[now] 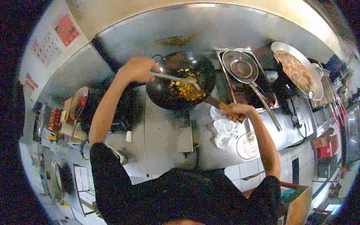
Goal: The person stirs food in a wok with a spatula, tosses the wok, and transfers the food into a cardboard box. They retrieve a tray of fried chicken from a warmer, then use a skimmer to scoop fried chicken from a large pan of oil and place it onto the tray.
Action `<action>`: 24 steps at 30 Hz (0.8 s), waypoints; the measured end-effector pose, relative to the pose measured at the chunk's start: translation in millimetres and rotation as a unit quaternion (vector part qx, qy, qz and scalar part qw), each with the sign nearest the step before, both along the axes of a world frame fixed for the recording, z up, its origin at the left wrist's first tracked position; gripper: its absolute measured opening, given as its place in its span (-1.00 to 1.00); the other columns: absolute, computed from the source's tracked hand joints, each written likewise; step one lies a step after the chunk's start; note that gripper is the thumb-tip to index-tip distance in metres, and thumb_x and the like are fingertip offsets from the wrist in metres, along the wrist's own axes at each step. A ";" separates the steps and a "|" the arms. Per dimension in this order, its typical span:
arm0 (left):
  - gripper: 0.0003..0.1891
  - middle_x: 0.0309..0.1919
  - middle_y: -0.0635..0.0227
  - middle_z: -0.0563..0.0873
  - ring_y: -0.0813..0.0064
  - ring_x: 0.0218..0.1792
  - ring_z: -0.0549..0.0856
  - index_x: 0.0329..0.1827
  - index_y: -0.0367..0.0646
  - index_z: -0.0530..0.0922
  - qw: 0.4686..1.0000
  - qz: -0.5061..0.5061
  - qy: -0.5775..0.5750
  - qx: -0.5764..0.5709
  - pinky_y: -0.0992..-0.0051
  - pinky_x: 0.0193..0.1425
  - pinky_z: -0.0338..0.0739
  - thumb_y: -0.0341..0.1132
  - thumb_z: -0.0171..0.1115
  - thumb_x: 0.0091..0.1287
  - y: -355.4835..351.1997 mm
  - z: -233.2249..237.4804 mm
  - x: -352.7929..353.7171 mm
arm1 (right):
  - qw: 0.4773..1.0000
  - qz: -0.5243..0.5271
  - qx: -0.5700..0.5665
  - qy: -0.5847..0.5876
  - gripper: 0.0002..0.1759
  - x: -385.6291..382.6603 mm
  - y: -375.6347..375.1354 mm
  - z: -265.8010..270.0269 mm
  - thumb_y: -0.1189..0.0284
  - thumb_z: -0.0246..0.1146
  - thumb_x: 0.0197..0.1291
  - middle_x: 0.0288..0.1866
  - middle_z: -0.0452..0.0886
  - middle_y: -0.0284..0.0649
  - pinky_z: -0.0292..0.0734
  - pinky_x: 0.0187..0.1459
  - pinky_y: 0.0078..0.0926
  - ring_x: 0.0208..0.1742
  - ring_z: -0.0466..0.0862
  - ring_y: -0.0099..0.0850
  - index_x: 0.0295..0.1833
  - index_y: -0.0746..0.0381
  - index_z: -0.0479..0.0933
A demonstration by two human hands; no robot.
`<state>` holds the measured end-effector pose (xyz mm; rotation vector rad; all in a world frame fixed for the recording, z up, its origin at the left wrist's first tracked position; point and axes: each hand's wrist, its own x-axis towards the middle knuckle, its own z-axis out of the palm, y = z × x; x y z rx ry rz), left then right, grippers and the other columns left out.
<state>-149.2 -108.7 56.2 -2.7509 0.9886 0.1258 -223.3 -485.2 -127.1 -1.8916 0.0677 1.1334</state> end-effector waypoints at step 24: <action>-0.61 -0.22 0.18 0.71 0.12 -0.17 0.69 0.12 0.25 0.55 0.970 0.227 -0.056 -0.074 0.14 -0.08 0.56 -0.27 0.04 0.22 11.1 -122.0 -109.3 | 0.797 -0.379 0.397 0.251 -0.36 -228.9 172.0 -241.4 -0.05 -0.22 0.40 -0.22 0.55 -0.06 0.58 -0.12 -0.04 -0.23 0.61 -0.18 0.06 0.36 0.40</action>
